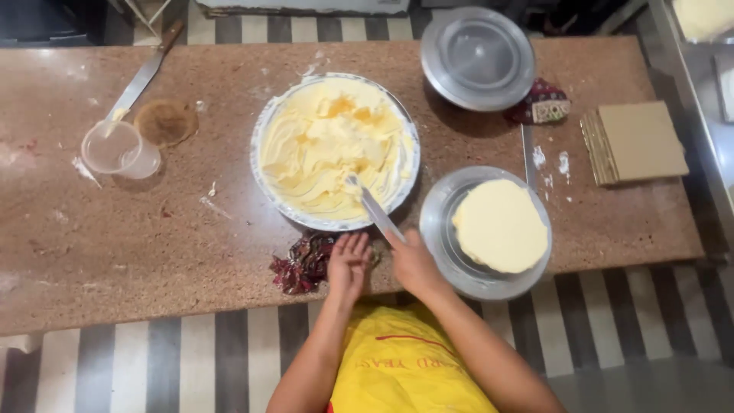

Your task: The person frosts a layered cake at a work counter, using a spatula to scoop cream from a large bowl and spread it over a cake layer on a turntable. They add filling between layers, smooth the sides, and use a cake board to help lift and position the cake while working.

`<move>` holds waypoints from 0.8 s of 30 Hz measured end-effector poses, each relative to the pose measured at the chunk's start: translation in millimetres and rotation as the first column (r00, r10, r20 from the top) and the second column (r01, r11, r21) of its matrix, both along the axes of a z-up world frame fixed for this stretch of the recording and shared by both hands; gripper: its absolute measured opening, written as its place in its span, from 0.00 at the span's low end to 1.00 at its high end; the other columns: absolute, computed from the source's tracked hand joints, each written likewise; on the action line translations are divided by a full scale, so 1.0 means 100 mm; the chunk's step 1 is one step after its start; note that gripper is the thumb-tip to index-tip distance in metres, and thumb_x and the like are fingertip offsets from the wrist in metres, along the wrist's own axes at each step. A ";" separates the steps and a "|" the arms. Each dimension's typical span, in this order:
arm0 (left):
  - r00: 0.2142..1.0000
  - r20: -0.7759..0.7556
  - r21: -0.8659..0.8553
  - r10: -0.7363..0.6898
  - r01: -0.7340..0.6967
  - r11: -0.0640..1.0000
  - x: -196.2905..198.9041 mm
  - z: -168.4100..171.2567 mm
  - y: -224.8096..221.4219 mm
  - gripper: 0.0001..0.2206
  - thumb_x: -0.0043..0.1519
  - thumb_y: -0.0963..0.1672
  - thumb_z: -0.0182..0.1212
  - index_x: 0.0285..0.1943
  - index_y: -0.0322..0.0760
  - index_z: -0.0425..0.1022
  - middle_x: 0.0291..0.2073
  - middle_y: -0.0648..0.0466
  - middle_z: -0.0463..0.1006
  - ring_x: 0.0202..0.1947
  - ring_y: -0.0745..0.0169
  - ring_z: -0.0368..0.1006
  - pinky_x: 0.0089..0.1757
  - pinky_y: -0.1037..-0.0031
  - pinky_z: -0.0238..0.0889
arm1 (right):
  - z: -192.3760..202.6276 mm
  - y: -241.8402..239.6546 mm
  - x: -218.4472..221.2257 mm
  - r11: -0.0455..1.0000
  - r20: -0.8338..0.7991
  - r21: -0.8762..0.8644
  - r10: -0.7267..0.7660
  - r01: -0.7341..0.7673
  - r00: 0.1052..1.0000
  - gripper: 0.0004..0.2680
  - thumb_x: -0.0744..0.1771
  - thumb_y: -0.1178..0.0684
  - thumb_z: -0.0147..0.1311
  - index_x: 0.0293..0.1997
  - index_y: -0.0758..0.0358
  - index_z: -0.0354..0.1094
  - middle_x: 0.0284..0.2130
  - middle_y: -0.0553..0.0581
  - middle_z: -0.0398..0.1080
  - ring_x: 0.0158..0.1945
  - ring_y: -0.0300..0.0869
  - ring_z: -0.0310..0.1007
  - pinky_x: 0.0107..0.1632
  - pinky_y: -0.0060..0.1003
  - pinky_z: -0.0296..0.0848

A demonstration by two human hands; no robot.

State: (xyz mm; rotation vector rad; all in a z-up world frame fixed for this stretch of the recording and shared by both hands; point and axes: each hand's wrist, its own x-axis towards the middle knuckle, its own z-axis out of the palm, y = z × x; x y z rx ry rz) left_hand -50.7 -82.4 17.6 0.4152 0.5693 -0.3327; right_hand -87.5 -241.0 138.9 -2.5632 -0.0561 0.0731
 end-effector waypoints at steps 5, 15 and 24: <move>0.986 0.082 -0.154 0.144 -0.130 0.979 0.30 -0.41 0.10 0.28 0.45 0.27 0.39 0.56 0.31 0.57 0.65 0.33 0.61 0.69 0.31 0.59 0.66 0.48 0.53 | 0.66 -0.26 0.09 0.903 -0.316 -0.321 0.181 -0.284 0.931 0.24 0.62 0.62 0.51 0.69 0.58 0.59 0.40 0.67 0.66 0.40 0.59 0.71 0.43 0.51 0.72; 0.990 -0.007 -0.121 0.138 -0.138 0.983 0.26 -0.34 0.01 0.28 0.44 0.27 0.40 0.55 0.32 0.56 0.60 0.37 0.63 0.64 0.36 0.64 0.64 0.53 0.56 | 0.90 -0.66 1.11 0.706 -0.510 -0.557 0.124 -0.437 0.851 0.15 0.62 0.58 0.55 0.54 0.56 0.70 0.36 0.61 0.76 0.42 0.52 0.78 0.41 0.48 0.77; 0.993 0.005 -0.125 0.120 -0.119 0.985 0.26 -0.28 0.00 0.27 0.45 0.28 0.41 0.55 0.32 0.55 0.55 0.39 0.66 0.60 0.40 0.66 0.62 0.58 0.61 | 1.28 0.17 1.88 0.558 -0.331 -0.706 0.283 -0.435 0.900 0.25 0.58 0.56 0.59 0.63 0.55 0.64 0.32 0.58 0.71 0.33 0.51 0.76 0.32 0.48 0.75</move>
